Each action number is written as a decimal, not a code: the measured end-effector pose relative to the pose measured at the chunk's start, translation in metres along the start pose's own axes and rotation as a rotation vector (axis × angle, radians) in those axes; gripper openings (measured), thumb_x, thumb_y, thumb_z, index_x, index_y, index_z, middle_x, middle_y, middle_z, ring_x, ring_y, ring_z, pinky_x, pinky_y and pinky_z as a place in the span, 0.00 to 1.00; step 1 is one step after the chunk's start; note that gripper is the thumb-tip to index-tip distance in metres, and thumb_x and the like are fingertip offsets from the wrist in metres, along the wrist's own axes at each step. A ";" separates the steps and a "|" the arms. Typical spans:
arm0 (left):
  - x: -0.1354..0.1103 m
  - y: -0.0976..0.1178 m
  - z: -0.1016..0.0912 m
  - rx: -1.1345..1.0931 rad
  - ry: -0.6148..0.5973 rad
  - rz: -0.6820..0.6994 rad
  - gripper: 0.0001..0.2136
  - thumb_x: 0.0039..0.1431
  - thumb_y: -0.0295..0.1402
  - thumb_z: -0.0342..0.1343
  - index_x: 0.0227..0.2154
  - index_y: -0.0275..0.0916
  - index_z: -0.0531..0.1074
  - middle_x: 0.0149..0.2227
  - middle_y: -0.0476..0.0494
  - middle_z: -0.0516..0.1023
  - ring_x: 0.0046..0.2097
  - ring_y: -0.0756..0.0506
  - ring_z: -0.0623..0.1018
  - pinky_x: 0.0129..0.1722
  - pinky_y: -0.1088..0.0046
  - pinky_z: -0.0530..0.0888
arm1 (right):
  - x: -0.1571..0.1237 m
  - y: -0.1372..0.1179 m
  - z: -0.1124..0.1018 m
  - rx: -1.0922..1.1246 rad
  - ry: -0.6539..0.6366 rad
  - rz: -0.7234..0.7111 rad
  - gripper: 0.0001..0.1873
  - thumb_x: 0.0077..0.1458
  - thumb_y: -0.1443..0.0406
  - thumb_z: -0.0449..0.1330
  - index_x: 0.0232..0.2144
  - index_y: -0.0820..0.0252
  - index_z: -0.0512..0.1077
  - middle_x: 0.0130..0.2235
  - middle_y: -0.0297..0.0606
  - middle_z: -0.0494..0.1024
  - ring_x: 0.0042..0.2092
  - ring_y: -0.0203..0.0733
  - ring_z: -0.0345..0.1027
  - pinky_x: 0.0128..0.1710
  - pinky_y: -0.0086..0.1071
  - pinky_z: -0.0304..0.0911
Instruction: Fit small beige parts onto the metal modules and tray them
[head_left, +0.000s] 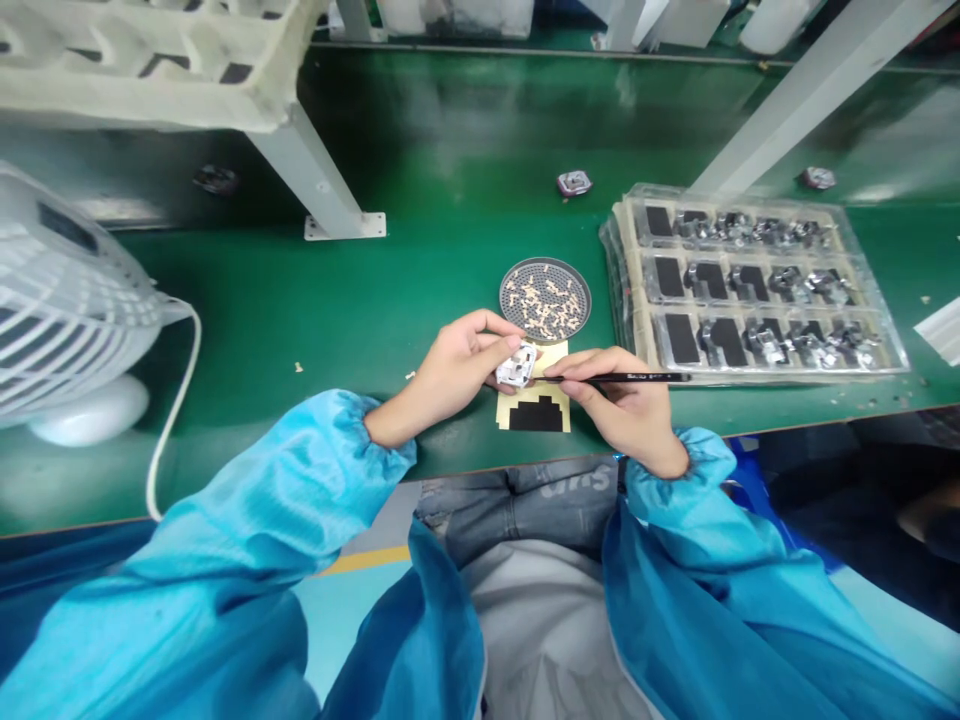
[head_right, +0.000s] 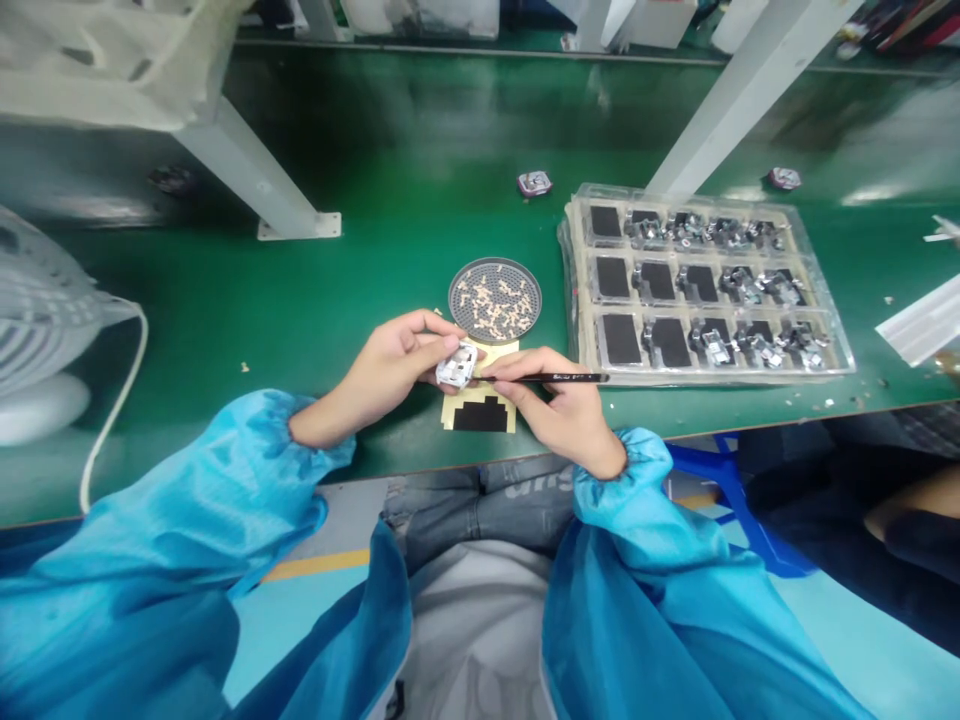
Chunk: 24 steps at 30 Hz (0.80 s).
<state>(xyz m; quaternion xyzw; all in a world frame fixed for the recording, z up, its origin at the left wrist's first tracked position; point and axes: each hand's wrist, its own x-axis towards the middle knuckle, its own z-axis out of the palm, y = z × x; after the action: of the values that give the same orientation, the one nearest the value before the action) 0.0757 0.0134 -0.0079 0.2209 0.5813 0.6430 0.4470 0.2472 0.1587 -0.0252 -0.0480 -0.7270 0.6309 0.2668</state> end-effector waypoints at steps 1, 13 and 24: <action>0.000 0.001 0.000 -0.008 0.004 -0.006 0.22 0.53 0.45 0.72 0.40 0.34 0.74 0.33 0.41 0.82 0.31 0.46 0.82 0.29 0.71 0.82 | 0.001 0.001 -0.001 0.010 -0.006 0.010 0.06 0.61 0.71 0.68 0.40 0.55 0.77 0.44 0.40 0.85 0.49 0.46 0.80 0.53 0.45 0.75; 0.001 0.016 -0.001 0.198 0.064 0.007 0.31 0.50 0.36 0.76 0.58 0.41 0.75 0.46 0.43 0.85 0.45 0.45 0.84 0.49 0.73 0.81 | -0.010 -0.050 -0.029 0.012 0.081 0.033 0.19 0.70 0.50 0.55 0.35 0.57 0.73 0.35 0.38 0.80 0.34 0.41 0.74 0.37 0.36 0.71; 0.000 0.018 -0.002 0.412 0.086 -0.043 0.22 0.51 0.49 0.74 0.42 0.42 0.78 0.34 0.51 0.83 0.29 0.52 0.77 0.28 0.81 0.74 | 0.002 -0.090 -0.176 -1.319 0.268 0.525 0.12 0.56 0.57 0.68 0.38 0.58 0.82 0.33 0.38 0.80 0.34 0.42 0.69 0.33 0.33 0.55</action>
<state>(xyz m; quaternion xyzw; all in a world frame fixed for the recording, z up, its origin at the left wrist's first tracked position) 0.0681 0.0137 0.0087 0.2674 0.7236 0.5099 0.3808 0.3488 0.2985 0.0706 -0.4491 -0.8820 0.0925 0.1089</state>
